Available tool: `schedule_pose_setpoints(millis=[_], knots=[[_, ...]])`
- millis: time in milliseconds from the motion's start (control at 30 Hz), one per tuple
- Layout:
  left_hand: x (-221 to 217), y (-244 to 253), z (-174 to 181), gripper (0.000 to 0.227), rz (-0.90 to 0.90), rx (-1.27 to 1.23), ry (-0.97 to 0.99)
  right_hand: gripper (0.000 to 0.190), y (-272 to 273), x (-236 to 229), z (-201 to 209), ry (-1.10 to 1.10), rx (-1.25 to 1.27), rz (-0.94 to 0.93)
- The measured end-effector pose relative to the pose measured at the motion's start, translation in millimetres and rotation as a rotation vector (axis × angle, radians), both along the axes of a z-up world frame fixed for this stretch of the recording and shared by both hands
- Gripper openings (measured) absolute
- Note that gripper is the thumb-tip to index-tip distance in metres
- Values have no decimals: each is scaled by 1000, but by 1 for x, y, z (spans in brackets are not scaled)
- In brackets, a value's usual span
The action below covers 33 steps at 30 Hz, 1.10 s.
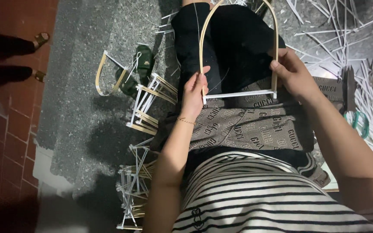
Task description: Assembling and securing wooden or bamboo strips into a frame structure using tape and scissors.
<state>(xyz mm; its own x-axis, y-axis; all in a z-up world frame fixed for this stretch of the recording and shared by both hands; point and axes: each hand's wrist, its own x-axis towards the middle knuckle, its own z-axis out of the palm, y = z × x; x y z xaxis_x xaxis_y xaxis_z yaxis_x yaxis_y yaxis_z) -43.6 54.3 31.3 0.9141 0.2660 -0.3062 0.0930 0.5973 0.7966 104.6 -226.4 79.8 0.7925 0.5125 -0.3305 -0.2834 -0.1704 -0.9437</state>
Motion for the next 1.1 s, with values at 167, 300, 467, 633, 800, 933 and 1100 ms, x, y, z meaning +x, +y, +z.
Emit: schedule_pose_setpoints(millis=[167, 300, 467, 633, 800, 933, 1100], knots=[[-5, 8, 16, 41, 30, 21, -16, 30, 12, 5, 7, 47, 28, 16], [-1, 37, 61, 39, 62, 189, -9, 30, 38, 28, 26, 13, 23, 89], [15, 105, 82, 35, -8, 641, -2, 30, 86, 72, 50, -221, -27, 290], [22, 127, 59, 37, -175, 788, 24, 33, 95, 77, 41, -352, -238, 419], [10, 117, 24, 27, -263, 1323, 12, 31, 71, 72, 7, -453, -343, 473], [-15, 93, 37, 21, -259, 1666, 54, 26, 49, 62, -14, -859, -549, 642], [-7, 84, 26, 21, -225, 1686, 69, 30, 35, 54, -11, -1074, -507, 529]])
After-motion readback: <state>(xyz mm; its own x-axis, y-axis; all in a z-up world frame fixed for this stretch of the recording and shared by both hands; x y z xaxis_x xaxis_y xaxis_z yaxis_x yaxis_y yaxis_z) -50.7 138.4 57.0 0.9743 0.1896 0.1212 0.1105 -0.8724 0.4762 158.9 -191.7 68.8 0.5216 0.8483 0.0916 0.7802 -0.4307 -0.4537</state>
